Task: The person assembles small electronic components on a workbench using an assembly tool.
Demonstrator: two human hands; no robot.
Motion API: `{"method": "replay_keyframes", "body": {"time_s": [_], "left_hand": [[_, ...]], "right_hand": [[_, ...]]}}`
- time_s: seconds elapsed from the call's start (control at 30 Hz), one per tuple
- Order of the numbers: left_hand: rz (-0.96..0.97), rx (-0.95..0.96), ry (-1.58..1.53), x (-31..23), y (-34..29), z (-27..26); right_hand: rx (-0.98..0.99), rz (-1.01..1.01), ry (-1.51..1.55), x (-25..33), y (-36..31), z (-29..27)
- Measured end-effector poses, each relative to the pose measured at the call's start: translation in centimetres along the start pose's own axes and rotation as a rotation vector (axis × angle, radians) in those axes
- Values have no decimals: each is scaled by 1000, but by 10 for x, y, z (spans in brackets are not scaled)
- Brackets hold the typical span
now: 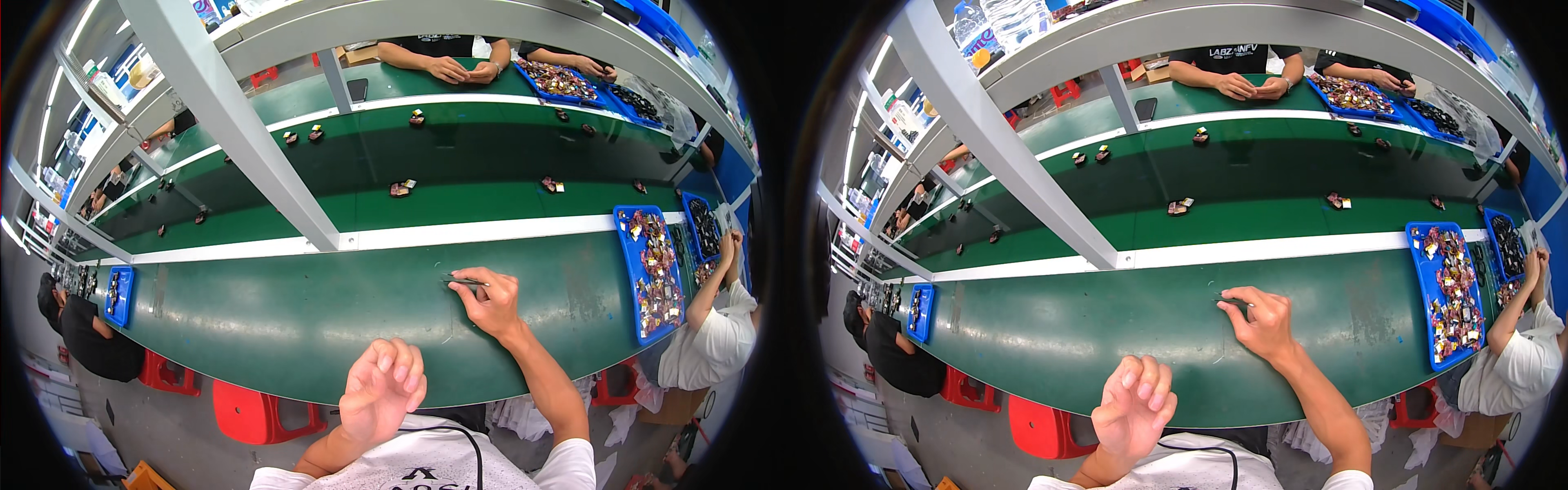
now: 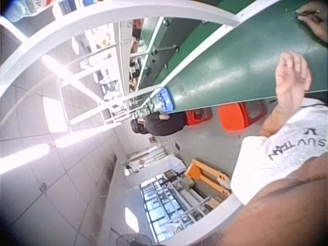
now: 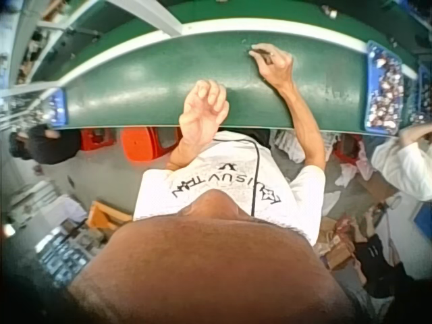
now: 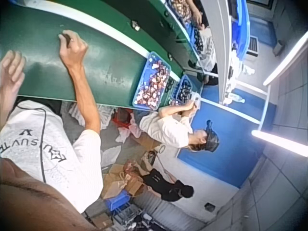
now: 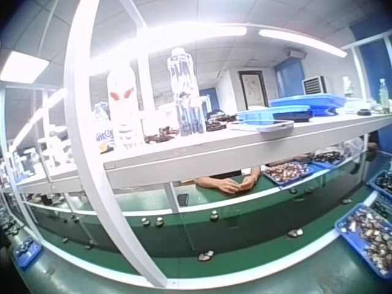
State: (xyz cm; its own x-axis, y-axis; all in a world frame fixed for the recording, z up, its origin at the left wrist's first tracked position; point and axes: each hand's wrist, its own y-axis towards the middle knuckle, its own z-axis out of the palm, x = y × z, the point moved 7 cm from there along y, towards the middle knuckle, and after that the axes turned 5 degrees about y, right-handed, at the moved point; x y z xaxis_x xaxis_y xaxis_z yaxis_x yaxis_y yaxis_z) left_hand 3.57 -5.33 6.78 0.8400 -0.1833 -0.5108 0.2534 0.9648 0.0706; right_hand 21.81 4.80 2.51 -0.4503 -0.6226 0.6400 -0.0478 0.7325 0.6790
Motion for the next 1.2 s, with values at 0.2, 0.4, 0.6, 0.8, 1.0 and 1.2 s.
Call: {"method": "replay_keyframes", "body": {"time_s": [0.2,0.4,0.6,0.8,1.0,1.2], "left_hand": [[15,-80,72,-1,0,-6],[15,-221,174,-3,-2,-14],[-1,-242,173,-2,-2,-20],[-28,-159,27,1,1,-17],[-100,-9,-218,8,1,-10],[-146,71,-391,8,-3,-5]], "right_hand": [[4,-8,-6,0,1,-1],[11,-15,-13,1,0,0],[7,-19,-7,0,-1,1],[13,-9,-12,0,-1,1],[6,-6,12,-1,-1,1],[4,-3,18,0,0,0]]}}
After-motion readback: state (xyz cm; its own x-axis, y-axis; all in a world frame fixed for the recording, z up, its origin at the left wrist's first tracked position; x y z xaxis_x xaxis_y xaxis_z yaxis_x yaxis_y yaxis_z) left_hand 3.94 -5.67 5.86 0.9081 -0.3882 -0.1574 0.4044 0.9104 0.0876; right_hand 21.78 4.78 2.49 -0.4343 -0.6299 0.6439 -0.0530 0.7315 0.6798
